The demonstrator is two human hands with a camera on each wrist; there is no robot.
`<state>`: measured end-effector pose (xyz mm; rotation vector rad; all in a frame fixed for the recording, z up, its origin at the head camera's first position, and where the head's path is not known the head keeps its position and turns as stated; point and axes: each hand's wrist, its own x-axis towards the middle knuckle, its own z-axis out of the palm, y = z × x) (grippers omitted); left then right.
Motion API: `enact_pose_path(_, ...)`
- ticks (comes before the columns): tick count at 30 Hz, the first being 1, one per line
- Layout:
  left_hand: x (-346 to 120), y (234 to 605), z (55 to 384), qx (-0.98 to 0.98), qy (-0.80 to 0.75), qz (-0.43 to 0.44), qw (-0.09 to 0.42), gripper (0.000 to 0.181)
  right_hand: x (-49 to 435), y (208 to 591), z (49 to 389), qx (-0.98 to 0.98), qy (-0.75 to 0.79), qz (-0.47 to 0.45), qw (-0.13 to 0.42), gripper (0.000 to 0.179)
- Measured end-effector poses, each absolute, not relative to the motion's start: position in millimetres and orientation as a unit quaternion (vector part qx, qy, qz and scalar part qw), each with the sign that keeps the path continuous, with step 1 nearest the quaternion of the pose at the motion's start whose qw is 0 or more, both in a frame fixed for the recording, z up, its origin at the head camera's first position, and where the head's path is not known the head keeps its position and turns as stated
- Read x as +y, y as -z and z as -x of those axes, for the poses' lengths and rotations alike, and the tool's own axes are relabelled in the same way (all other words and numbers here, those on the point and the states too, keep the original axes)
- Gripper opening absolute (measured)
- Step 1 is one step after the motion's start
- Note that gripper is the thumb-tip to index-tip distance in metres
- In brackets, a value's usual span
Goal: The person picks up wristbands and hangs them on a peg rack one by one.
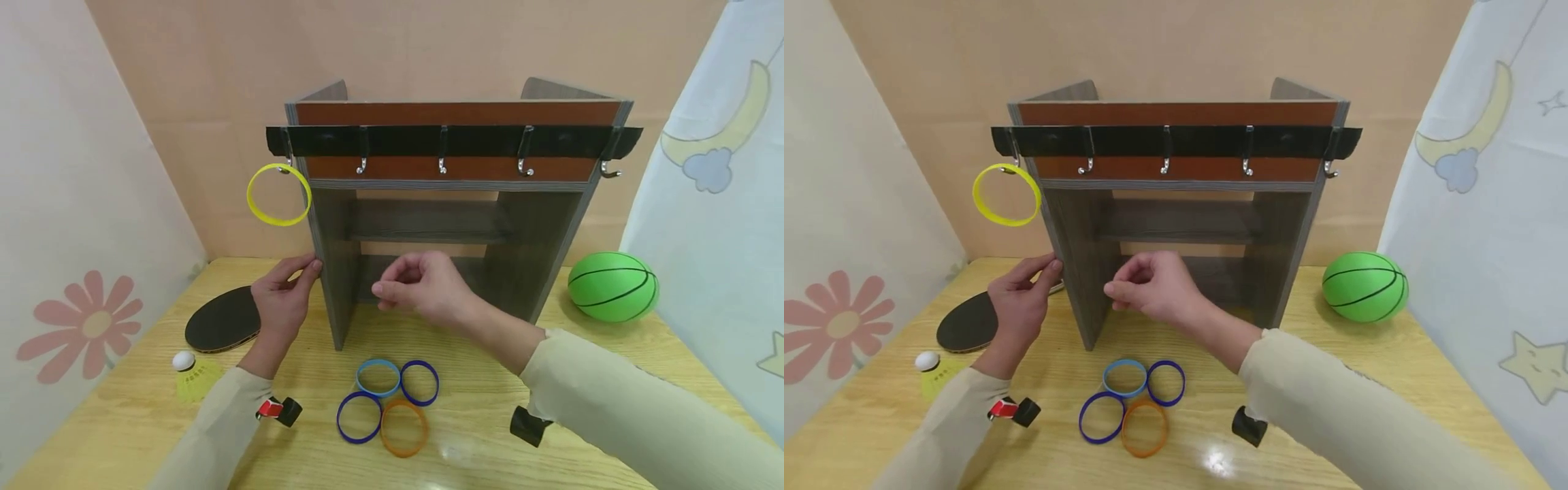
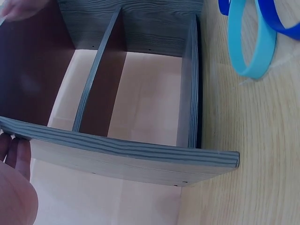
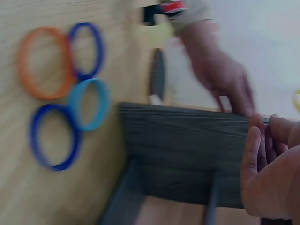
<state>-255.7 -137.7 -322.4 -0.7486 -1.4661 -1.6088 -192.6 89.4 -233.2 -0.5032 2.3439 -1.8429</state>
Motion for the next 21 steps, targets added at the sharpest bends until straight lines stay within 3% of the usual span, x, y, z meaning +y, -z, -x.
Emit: enact_pose_path(21,-138,323,257,-0.574,0.642,0.305,0.407,0.014,156,346,180,0.803,0.572,0.122,0.112,0.020)
